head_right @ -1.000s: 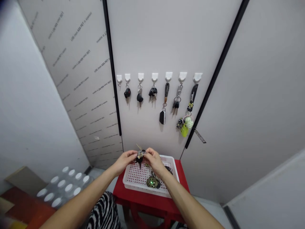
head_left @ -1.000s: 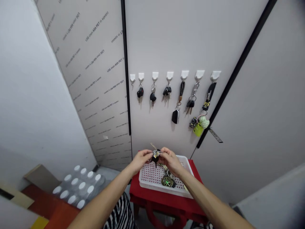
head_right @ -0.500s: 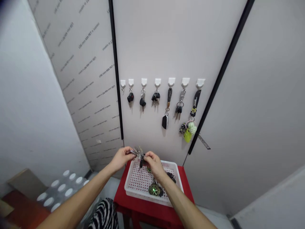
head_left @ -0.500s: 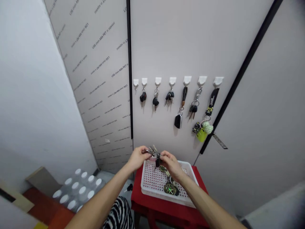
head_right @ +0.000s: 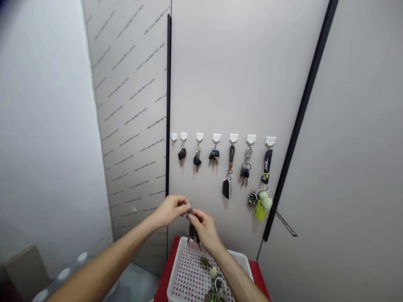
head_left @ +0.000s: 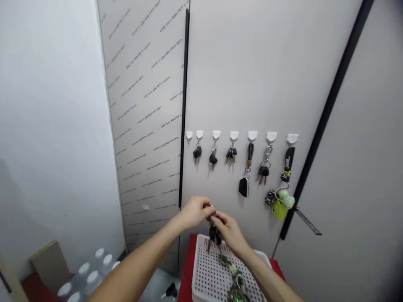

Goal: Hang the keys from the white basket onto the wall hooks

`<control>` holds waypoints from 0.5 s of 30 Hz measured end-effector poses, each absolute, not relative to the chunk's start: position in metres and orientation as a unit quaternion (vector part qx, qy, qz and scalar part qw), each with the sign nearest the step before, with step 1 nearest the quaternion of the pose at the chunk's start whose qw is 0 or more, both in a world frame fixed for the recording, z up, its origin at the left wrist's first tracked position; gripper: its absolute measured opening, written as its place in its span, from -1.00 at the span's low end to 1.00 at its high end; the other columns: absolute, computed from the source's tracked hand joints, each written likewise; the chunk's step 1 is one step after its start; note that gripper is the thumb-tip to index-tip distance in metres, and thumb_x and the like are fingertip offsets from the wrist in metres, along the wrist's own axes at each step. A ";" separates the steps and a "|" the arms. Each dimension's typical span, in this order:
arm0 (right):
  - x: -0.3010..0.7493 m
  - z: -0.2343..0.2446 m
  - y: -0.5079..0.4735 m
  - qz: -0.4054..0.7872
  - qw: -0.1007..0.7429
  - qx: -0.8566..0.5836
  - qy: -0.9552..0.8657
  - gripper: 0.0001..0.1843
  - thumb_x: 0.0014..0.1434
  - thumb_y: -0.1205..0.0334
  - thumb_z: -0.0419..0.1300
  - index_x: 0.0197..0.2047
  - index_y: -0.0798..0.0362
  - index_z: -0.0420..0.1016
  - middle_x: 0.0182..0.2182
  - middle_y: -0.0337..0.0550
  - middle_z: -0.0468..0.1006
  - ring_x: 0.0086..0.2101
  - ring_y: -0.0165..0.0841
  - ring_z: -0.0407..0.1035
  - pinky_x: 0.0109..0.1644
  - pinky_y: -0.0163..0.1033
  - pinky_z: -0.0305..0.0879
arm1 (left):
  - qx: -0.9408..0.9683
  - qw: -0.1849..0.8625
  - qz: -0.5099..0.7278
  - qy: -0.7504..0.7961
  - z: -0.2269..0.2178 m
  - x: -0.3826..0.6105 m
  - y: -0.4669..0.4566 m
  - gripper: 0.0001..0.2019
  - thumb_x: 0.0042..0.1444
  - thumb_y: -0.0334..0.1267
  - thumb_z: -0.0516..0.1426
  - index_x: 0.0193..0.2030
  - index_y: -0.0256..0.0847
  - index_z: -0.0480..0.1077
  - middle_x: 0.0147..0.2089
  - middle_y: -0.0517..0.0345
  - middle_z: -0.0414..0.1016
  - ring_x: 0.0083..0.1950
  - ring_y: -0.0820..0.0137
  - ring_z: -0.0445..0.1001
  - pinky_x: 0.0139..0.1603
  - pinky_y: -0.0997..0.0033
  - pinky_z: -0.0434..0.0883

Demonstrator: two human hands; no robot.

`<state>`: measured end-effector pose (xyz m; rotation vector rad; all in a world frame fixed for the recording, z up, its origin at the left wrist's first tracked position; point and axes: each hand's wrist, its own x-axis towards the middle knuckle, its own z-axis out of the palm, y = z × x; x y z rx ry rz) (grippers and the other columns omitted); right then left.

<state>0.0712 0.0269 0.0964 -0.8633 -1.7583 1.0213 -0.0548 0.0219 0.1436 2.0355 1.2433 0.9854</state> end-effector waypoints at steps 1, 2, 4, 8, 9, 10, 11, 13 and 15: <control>0.069 0.103 0.030 0.406 0.462 -0.363 -0.700 -0.70 -0.14 0.06 0.00 -0.43 0.13 0.34 -0.57 -0.22 0.35 -0.53 -0.48 0.18 -0.44 -0.36 0.12 | 0.740 0.294 0.393 0.461 0.148 -0.058 0.026 -0.81 -0.16 -0.27 -0.05 -0.53 -0.33 0.31 -0.65 0.23 0.28 -0.60 0.59 0.20 -0.58 0.62 0.16; 0.066 0.110 0.034 0.403 0.471 -0.373 -0.690 -0.69 -0.16 0.05 0.02 -0.45 0.13 0.34 -0.58 -0.22 0.34 -0.56 -0.49 0.17 -0.47 -0.37 0.11 | 0.719 0.309 0.421 0.458 0.152 -0.061 0.029 -0.82 -0.17 -0.27 -0.03 -0.52 -0.34 0.30 -0.64 0.22 0.29 -0.60 0.59 0.19 -0.57 0.62 0.17; 0.058 0.126 0.043 0.414 0.490 -0.375 -0.669 -0.68 -0.19 0.04 0.04 -0.47 0.13 0.34 -0.62 -0.23 0.32 -0.60 -0.51 0.14 -0.53 -0.38 0.09 | 0.668 0.339 0.483 0.453 0.159 -0.068 0.036 -0.82 -0.17 -0.26 -0.02 -0.47 -0.34 0.29 -0.60 0.20 0.31 -0.60 0.60 0.20 -0.55 0.60 0.18; 0.031 0.164 0.064 0.453 0.544 -0.339 -0.620 -0.70 -0.20 0.06 0.04 -0.49 0.15 0.32 -0.62 -0.23 0.32 -0.62 -0.53 0.14 -0.55 -0.40 0.08 | 0.582 0.403 0.552 0.441 0.165 -0.078 0.049 -0.76 -0.14 -0.19 -0.04 -0.38 -0.33 0.26 -0.45 0.12 0.35 -0.49 0.58 0.27 -0.49 0.59 0.20; 0.022 0.174 0.070 0.456 0.556 -0.333 -0.609 -0.71 -0.21 0.08 0.04 -0.50 0.15 0.32 -0.61 -0.24 0.33 -0.62 -0.54 0.14 -0.55 -0.40 0.08 | 0.571 0.421 0.556 0.434 0.166 -0.080 0.052 -0.74 -0.13 -0.17 -0.05 -0.38 -0.33 0.26 -0.45 0.12 0.34 -0.49 0.57 0.28 -0.49 0.59 0.21; 0.014 0.184 0.076 0.455 0.567 -0.330 -0.602 -0.73 -0.22 0.09 0.05 -0.51 0.15 0.32 -0.61 -0.24 0.33 -0.62 -0.54 0.14 -0.55 -0.41 0.08 | 0.561 0.433 0.562 0.427 0.168 -0.081 0.056 -0.73 -0.12 -0.15 -0.06 -0.39 -0.33 0.26 -0.46 0.13 0.33 -0.49 0.58 0.27 -0.49 0.58 0.21; 0.005 0.195 0.082 0.450 0.576 -0.329 -0.598 -0.74 -0.23 0.11 0.06 -0.52 0.15 0.32 -0.61 -0.25 0.33 -0.61 -0.54 0.14 -0.54 -0.41 0.08 | 0.550 0.437 0.574 0.420 0.170 -0.083 0.060 -0.72 -0.11 -0.14 -0.07 -0.39 -0.33 0.26 -0.49 0.15 0.32 -0.51 0.59 0.26 -0.50 0.58 0.21; -0.012 0.213 0.094 0.438 0.590 -0.326 -0.595 -0.79 -0.25 0.15 0.07 -0.56 0.15 0.31 -0.64 -0.27 0.32 -0.62 -0.54 0.14 -0.54 -0.41 0.08 | 0.529 0.429 0.606 0.411 0.177 -0.088 0.068 -0.72 -0.12 -0.13 -0.06 -0.38 -0.32 0.25 -0.52 0.18 0.29 -0.54 0.60 0.24 -0.52 0.59 0.21; -0.026 0.227 0.105 0.431 0.597 -0.321 -0.596 -0.82 -0.23 0.17 0.04 -0.60 0.14 0.29 -0.69 -0.29 0.30 -0.64 -0.55 0.12 -0.56 -0.41 0.08 | 0.515 0.404 0.630 0.418 0.188 -0.094 0.076 -0.73 -0.14 -0.14 -0.04 -0.37 -0.31 0.25 -0.53 0.20 0.28 -0.55 0.61 0.23 -0.54 0.60 0.20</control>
